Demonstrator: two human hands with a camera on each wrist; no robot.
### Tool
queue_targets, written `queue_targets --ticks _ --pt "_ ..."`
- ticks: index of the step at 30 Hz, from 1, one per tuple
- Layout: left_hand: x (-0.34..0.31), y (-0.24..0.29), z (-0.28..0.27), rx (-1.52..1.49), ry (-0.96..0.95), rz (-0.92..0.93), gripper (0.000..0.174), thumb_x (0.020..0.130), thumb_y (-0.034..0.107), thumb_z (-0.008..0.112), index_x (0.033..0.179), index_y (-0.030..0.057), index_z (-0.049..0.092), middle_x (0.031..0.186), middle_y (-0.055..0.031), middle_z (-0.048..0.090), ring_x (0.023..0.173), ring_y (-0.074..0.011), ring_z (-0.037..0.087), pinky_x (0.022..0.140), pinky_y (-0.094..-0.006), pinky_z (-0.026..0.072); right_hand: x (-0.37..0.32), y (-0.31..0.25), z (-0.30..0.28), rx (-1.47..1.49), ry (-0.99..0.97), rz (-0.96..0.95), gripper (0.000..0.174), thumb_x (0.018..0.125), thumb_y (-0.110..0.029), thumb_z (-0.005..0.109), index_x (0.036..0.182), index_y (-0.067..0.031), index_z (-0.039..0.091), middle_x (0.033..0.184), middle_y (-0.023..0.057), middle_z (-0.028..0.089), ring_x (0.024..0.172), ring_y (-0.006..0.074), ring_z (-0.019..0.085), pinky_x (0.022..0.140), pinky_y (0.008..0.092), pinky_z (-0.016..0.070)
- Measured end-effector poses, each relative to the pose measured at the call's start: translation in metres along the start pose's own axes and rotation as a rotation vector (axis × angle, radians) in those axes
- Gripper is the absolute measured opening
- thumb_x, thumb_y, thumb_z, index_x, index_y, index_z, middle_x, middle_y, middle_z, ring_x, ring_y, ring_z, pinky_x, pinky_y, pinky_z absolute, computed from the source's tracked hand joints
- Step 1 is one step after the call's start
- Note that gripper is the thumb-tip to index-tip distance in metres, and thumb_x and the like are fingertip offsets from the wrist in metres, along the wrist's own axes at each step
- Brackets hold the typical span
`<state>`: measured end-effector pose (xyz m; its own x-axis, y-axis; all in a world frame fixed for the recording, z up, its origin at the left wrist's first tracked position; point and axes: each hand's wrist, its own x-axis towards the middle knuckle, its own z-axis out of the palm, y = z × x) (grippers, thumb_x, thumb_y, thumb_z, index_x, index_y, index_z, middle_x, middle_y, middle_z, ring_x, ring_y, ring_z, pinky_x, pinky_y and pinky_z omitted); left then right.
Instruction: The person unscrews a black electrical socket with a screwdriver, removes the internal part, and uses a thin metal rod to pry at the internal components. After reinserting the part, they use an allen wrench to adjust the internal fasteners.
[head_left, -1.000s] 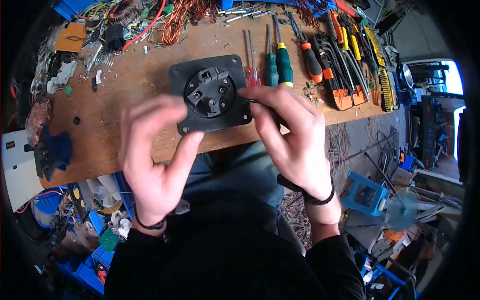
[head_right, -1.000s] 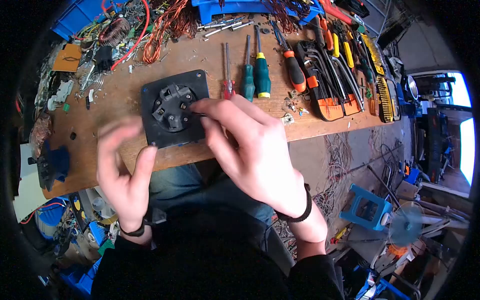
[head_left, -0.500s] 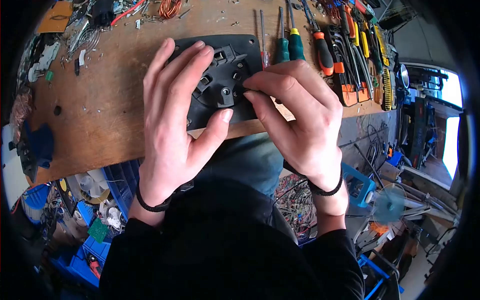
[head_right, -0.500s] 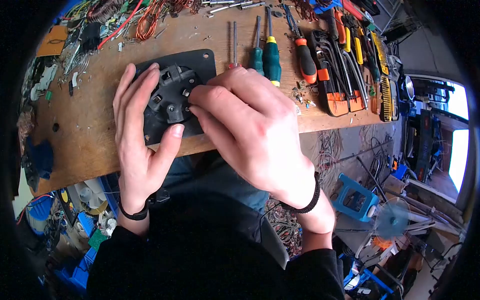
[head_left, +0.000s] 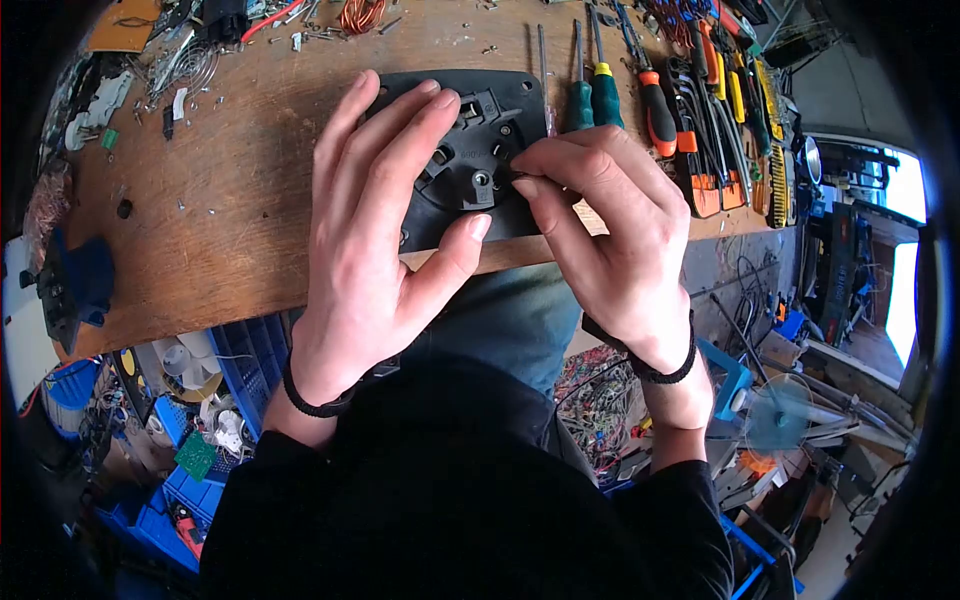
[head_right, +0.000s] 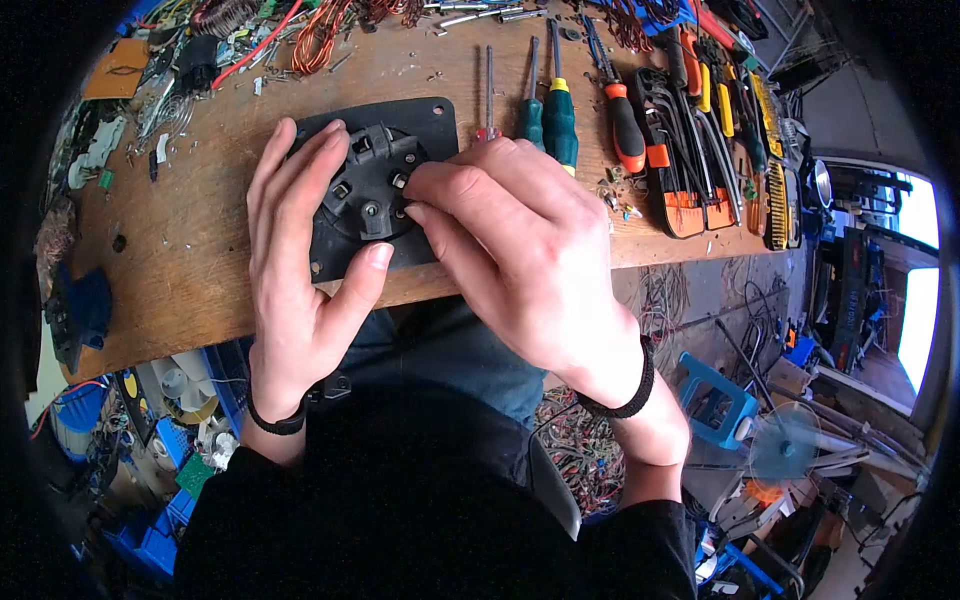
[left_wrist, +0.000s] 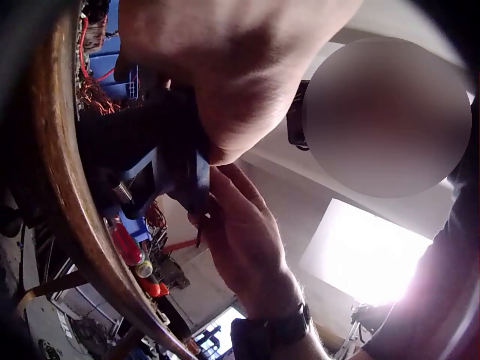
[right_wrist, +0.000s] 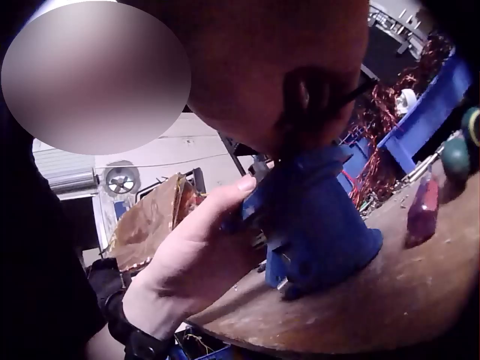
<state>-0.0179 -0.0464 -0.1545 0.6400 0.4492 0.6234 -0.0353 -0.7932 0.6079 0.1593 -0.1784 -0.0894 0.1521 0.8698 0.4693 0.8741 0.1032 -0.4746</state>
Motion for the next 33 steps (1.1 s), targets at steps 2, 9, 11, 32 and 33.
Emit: queue_targets --ticks 2,9,11,32,33 --pt "0.001 0.000 0.000 0.003 0.000 0.005 0.069 0.094 0.020 0.079 0.157 0.0019 0.056 0.155 -0.0220 0.060 0.152 -0.0510 0.045 0.127 -0.0619 0.0342 0.001 0.000 0.000 -0.012 -0.006 0.011 0.019 0.088 -0.003 0.083 0.106 -0.0042 0.075 0.097 0.0096 0.072 0.086 0.0298 0.072 0.075 0.0400 0.0588" --pt "0.001 0.000 0.000 0.013 -0.001 0.003 0.068 0.095 0.021 0.078 0.157 0.0021 0.056 0.156 -0.0218 0.059 0.152 -0.0504 0.044 0.127 -0.0611 0.0344 0.019 0.000 -0.015 -0.160 -0.100 -0.233 0.025 0.082 -0.002 0.084 0.105 -0.0039 0.076 0.096 0.0090 0.070 0.081 0.0283 0.070 0.070 0.0373 0.0575" --pt "-0.001 0.001 -0.001 0.015 -0.002 -0.006 0.067 0.096 0.022 0.077 0.157 0.0022 0.057 0.156 -0.0219 0.059 0.152 -0.0503 0.044 0.127 -0.0608 0.0345 0.021 -0.004 -0.019 -0.186 -0.150 -0.238 0.026 0.081 0.003 0.085 0.105 -0.0023 0.076 0.096 0.0109 0.072 0.081 0.0297 0.072 0.070 0.0380 0.0574" --pt "0.023 0.000 -0.023 -0.118 -0.130 -0.042 0.066 0.083 0.005 0.085 0.145 0.0033 0.064 0.157 -0.0178 0.062 0.156 -0.0421 0.046 0.127 -0.0533 0.0385 0.029 0.012 -0.028 -0.287 -0.308 -0.469 0.026 0.084 -0.014 0.072 0.109 -0.0075 0.070 0.086 0.0055 0.062 0.074 0.0258 0.069 0.062 0.0386 0.0562" --pt "0.022 0.000 -0.023 -0.113 -0.133 -0.040 0.066 0.083 0.005 0.085 0.145 0.0033 0.064 0.157 -0.0178 0.062 0.156 -0.0421 0.046 0.127 -0.0533 0.0385 0.027 0.007 -0.026 -0.262 -0.307 -0.486 0.025 0.084 -0.014 0.073 0.108 -0.0073 0.070 0.086 0.0061 0.063 0.073 0.0262 0.069 0.061 0.0390 0.0559"
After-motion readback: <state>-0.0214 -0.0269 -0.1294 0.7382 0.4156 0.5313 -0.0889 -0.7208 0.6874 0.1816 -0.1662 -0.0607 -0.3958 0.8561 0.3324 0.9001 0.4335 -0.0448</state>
